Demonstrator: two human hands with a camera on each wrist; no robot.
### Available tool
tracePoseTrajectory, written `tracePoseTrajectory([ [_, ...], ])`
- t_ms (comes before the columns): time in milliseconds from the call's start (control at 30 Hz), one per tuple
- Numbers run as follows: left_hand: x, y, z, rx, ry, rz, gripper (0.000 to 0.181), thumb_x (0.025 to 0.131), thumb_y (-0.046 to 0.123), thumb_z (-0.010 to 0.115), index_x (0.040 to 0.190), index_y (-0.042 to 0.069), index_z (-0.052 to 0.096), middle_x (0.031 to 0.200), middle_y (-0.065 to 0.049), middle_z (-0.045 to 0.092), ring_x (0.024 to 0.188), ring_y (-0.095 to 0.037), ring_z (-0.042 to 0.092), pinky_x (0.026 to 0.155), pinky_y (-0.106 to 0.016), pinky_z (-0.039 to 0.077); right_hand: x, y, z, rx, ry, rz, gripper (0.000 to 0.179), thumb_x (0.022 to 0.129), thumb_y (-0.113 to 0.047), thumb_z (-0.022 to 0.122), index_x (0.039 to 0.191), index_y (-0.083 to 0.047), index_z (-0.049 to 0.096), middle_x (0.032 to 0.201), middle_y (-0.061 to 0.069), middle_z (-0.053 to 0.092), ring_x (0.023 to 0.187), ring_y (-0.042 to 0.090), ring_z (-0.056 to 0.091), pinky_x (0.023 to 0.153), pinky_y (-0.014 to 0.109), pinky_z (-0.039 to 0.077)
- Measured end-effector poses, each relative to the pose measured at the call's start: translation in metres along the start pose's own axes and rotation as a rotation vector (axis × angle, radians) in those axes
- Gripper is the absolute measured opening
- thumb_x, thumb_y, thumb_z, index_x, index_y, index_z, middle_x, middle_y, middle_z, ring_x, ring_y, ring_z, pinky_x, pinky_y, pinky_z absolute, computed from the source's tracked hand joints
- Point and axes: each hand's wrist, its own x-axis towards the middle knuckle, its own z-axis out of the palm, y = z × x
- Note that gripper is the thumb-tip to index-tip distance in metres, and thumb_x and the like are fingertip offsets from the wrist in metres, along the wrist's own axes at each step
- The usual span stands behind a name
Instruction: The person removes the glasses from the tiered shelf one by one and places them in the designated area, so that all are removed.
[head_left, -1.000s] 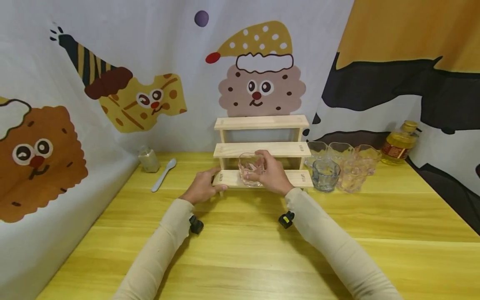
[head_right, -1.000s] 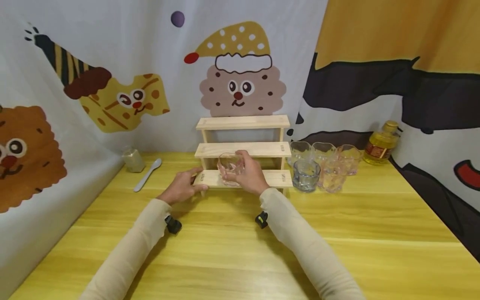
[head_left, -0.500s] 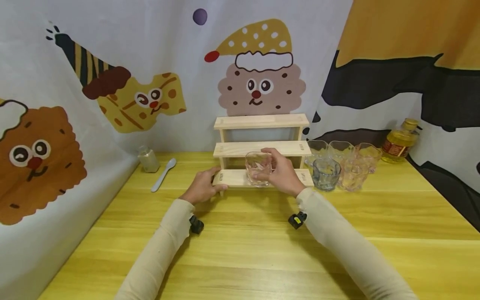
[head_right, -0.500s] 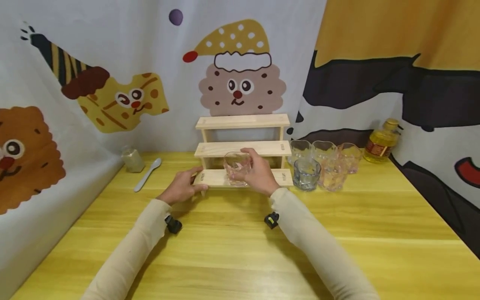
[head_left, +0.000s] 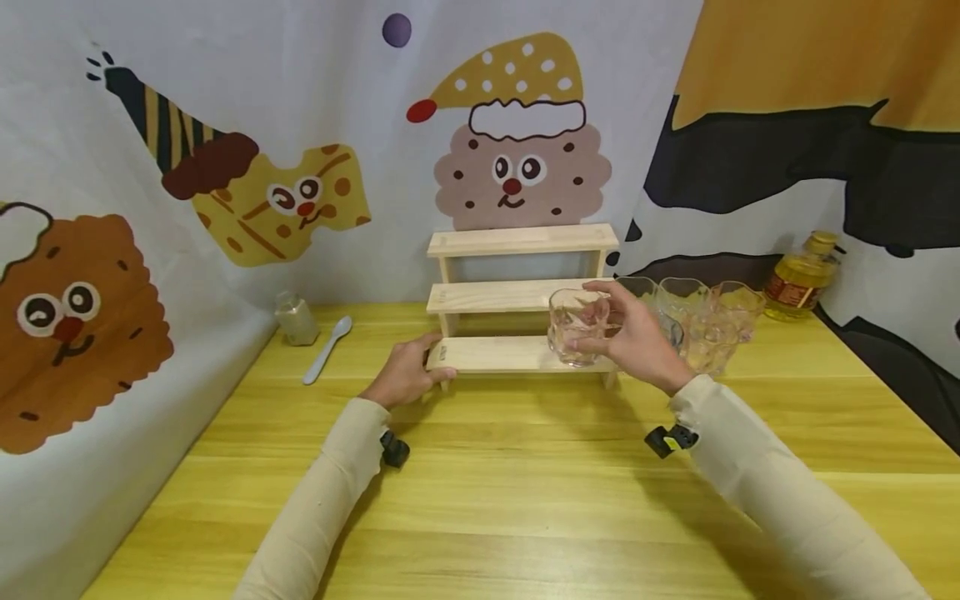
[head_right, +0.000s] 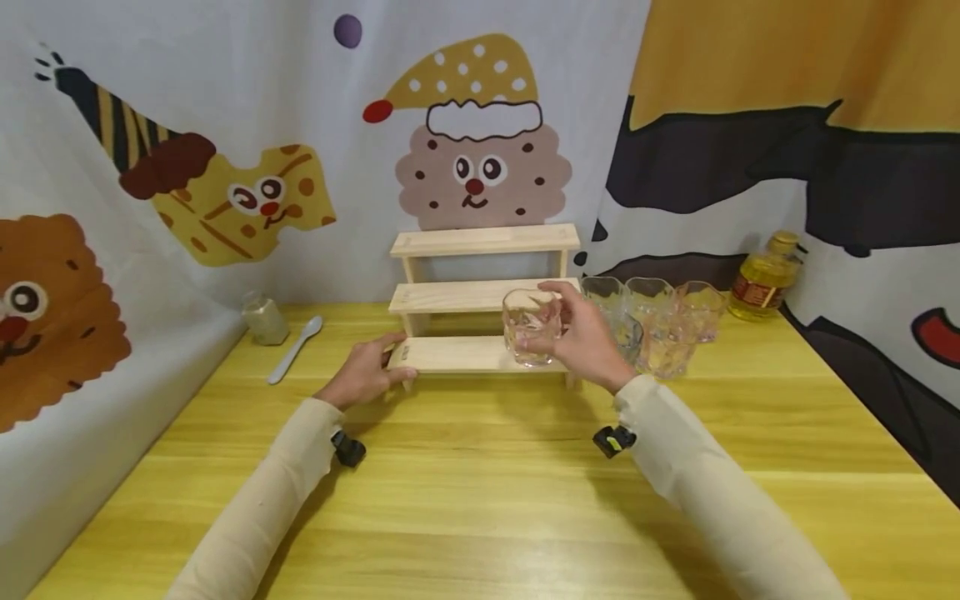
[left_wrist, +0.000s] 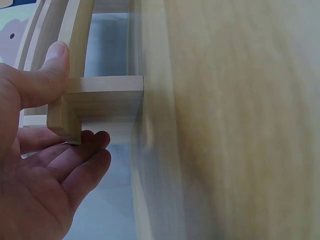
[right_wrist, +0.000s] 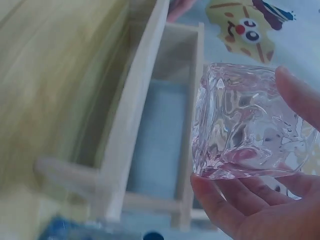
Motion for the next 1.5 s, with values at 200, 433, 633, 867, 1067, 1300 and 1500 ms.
tracePoseTrajectory([
  [200,0.001,0.003,0.003,-0.001,-0.017,0.012,0.072,0.094,0.031,0.071,0.153,0.004,0.04,0.139,-0.022,0.06,0.121,-0.034,0.064,0.098,-0.047,0.056,-0.013,0.011,-0.033,-0.05,0.04,0.016,0.079,0.083,-0.026,0.085,0.149,-0.012,0.043,0.11,0.013,0.065,0.089,0.009,0.065,0.08,0.028,0.054],
  [433,-0.001,0.002,0.001,-0.015,-0.046,0.0,0.074,0.096,0.032,0.07,0.155,0.004,0.036,0.142,-0.022,0.058,0.123,-0.035,0.063,0.099,-0.048,0.056,-0.024,0.02,-0.064,-0.069,0.064,0.049,0.081,0.083,-0.028,0.084,0.151,-0.014,0.042,0.116,0.016,0.066,0.085,-0.005,0.063,0.073,0.018,0.054],
  [633,-0.002,0.002,-0.002,-0.015,-0.039,0.012,0.073,0.096,0.031,0.07,0.154,0.003,0.037,0.141,-0.023,0.058,0.124,-0.036,0.062,0.099,-0.049,0.055,-0.03,0.028,-0.081,-0.087,0.069,0.111,0.082,0.084,-0.033,0.083,0.152,-0.017,0.04,0.124,0.017,0.064,0.088,-0.009,0.061,0.073,0.016,0.052],
  [867,-0.003,0.001,-0.001,-0.008,-0.028,0.016,0.072,0.095,0.03,0.07,0.154,0.002,0.038,0.14,-0.024,0.059,0.123,-0.036,0.063,0.099,-0.049,0.055,-0.038,0.042,-0.103,-0.151,0.131,0.17,0.082,0.084,-0.035,0.083,0.152,-0.018,0.04,0.126,0.017,0.065,0.083,-0.017,0.056,0.071,0.009,0.048],
  [1067,-0.002,0.001,-0.001,-0.013,-0.023,0.021,0.073,0.095,0.029,0.071,0.154,0.002,0.037,0.141,-0.024,0.058,0.123,-0.036,0.064,0.099,-0.049,0.056,-0.045,0.059,-0.127,-0.213,0.166,0.223,0.087,0.086,-0.041,0.079,0.156,-0.016,0.034,0.128,0.017,0.06,0.096,-0.002,0.06,0.073,0.022,0.053],
  [1300,-0.002,0.001,-0.001,-0.006,-0.015,0.017,0.074,0.094,0.03,0.072,0.153,0.002,0.039,0.14,-0.024,0.059,0.121,-0.035,0.065,0.097,-0.048,0.056,-0.056,0.079,-0.156,-0.257,0.226,0.288,0.089,0.088,-0.045,0.076,0.159,-0.019,0.028,0.104,-0.025,0.051,0.091,-0.009,0.054,0.071,0.02,0.049],
  [1500,-0.001,0.002,-0.001,-0.02,-0.015,0.028,0.072,0.094,0.029,0.072,0.153,0.002,0.039,0.14,-0.024,0.06,0.121,-0.035,0.065,0.097,-0.047,0.057,-0.067,0.101,-0.174,-0.258,0.284,0.362,0.091,0.09,-0.05,0.071,0.162,-0.022,0.021,0.103,-0.027,0.045,0.09,-0.005,0.045,0.08,0.039,0.05],
])
